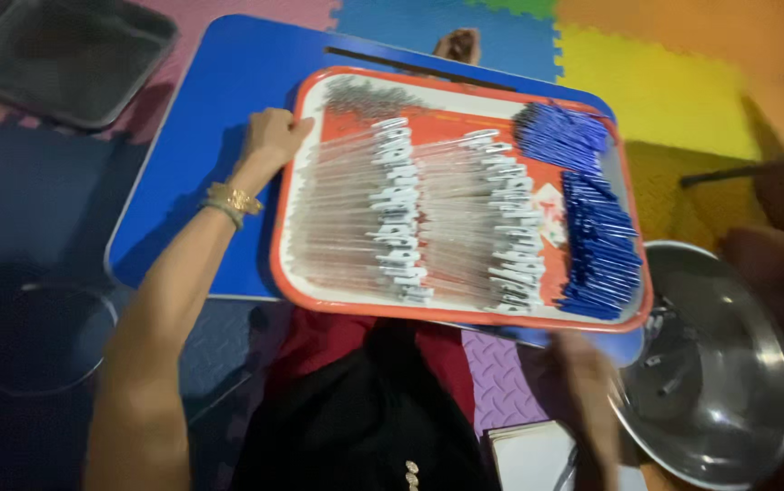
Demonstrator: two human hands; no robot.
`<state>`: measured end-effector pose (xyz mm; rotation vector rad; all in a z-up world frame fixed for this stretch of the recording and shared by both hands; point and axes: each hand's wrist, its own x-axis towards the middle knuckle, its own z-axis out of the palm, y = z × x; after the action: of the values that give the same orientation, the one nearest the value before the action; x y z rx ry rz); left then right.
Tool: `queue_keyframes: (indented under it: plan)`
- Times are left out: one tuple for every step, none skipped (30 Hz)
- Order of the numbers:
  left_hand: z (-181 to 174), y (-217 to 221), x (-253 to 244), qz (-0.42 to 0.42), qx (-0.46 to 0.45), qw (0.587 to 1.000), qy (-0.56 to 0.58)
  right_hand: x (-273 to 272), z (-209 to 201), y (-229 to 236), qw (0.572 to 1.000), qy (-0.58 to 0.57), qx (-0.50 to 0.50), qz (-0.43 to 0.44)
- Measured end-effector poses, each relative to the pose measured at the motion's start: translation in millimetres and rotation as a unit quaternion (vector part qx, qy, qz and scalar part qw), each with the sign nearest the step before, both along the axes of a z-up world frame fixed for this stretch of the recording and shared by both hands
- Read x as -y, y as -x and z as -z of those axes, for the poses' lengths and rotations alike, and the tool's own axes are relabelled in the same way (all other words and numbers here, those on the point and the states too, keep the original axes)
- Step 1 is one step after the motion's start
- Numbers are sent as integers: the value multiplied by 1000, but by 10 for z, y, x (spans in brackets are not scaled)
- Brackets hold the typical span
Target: The person assembles pens by inserting ink tubes and springs into white plastic barrels and snapping on blue end caps.
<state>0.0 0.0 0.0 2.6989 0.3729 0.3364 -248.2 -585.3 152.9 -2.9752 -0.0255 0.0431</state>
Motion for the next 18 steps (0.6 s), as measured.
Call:
queue_keyframes:
  plan:
    - [-34,234,15,-9,-1,1000,0,367,190,-123,1000,0,-1,-9]
    - [-70,458,38,9,-5,1000,26,733,380,-265,982,-67,172,-27]
    - [-102,624,123,32,-9,998,53,1127,552,-390,931,-130,340,-37]
    - [-324,876,247,30,-10,998,55,1230,563,-476,931,-130,339,-40]
    - [-559,1119,363,51,17,998,42,1324,576,-578,952,-140,273,18]
    - [-794,1366,484,71,44,996,29,1418,587,-677,965,-149,203,74]
    - [-1019,1505,686,68,45,996,29,1451,672,-696,965,-149,203,71]
    - [-1247,1641,890,88,41,993,71,1484,755,-717,964,-154,205,72]
    - [-1484,1762,1084,108,39,987,111,1505,843,-752,963,-160,206,74]
    - [-1370,1692,1175,104,40,988,110,1524,872,-748,962,-161,207,71]
    - [-1259,1609,1276,189,85,977,45,1556,896,-731,960,-164,213,72]
    - [-1146,1522,1383,272,129,954,-22,1594,922,-717,958,-167,220,73]
    - [-1117,1458,1447,272,130,953,-21,1516,855,-641,958,-166,221,73]
    - [-1089,1388,1517,288,110,951,-13,1443,789,-571,957,-179,211,86]
    - [-1069,1299,1589,306,91,948,-5,1368,723,-493,955,-193,201,102]
    - [-1040,1245,1611,309,92,947,-5,1352,687,-494,954,-192,203,104]
    - [-998,1221,1634,318,91,944,18,1337,667,-466,941,-251,206,89]
    - [-955,1196,1657,327,89,940,41,1321,648,-439,925,-309,209,74]
